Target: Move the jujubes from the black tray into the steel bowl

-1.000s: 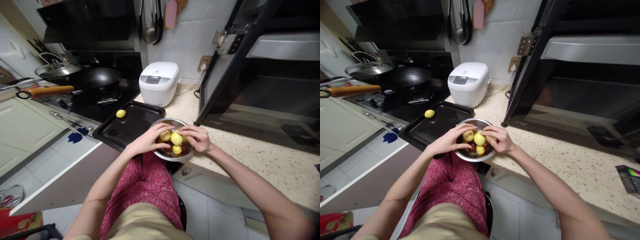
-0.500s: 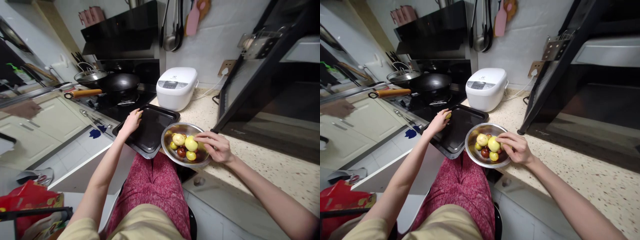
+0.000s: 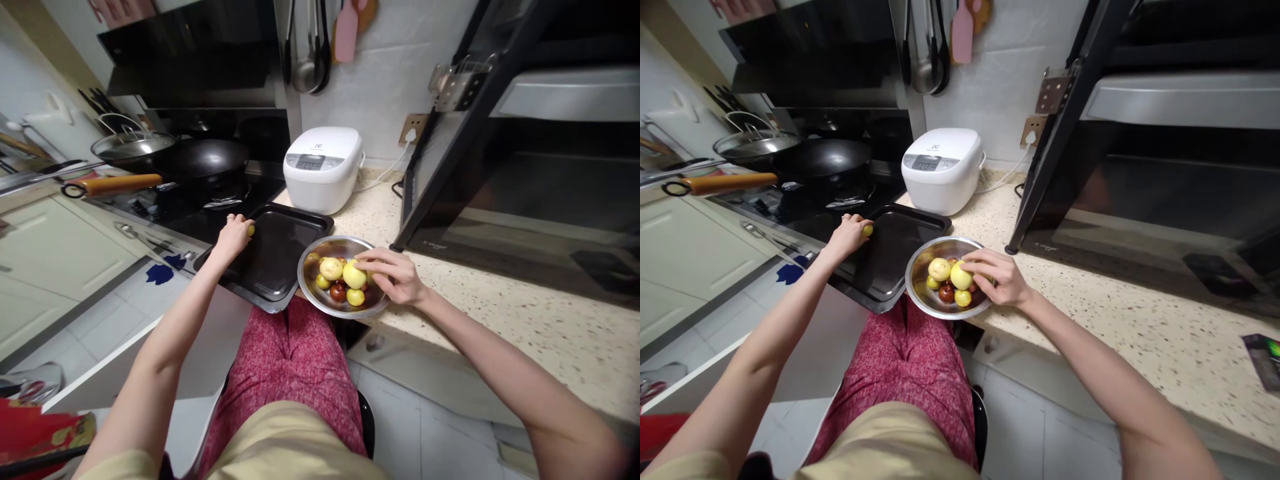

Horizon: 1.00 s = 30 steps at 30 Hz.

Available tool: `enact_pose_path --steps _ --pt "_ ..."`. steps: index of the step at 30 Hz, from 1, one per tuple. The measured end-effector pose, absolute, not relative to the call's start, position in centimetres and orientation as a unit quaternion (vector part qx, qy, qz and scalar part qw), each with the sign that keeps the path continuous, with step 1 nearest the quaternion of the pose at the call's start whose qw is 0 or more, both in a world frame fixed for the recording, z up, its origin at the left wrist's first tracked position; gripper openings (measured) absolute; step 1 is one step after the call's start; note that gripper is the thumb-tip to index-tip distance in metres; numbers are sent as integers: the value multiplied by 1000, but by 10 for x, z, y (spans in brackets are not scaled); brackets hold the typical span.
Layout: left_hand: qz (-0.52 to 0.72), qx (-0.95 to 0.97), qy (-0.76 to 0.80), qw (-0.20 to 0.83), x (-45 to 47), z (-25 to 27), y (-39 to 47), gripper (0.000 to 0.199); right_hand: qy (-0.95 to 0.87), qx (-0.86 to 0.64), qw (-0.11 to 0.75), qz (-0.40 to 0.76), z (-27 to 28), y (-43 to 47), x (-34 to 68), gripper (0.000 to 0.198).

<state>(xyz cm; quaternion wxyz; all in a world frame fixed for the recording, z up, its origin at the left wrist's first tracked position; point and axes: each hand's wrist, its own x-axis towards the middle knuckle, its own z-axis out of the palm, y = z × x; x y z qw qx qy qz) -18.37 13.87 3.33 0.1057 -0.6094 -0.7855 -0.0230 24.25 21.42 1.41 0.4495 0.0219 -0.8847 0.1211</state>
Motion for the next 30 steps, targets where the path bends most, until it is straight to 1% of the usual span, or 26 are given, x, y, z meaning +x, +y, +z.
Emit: enact_pose_path --steps 6,10,12,14,18,20,24,30 --pt "-27 -585 -804 100 -181 35 134 52 -900 58 407 142 17 214 240 41" --pt "-48 -588 -802 93 -177 39 130 53 -901 63 407 139 17 214 238 41" --pt "-96 -599 -791 84 -169 44 125 52 -899 64 412 137 17 213 238 40" --pt "-182 -621 -760 61 -153 52 119 50 -898 64 412 137 17 213 238 40" --pt "-355 -693 -626 -30 -103 73 102 48 -901 53 407 140 18 212 239 40" --pt "-390 -726 -561 -77 -75 81 96 46 -902 48 406 142 18 212 239 40" --pt "-383 -781 -470 -150 -36 87 95 45 -902 35 408 137 16 212 241 40" --pt "-357 -815 -411 -196 -24 77 127 50 -902 25 415 121 11 214 243 39"
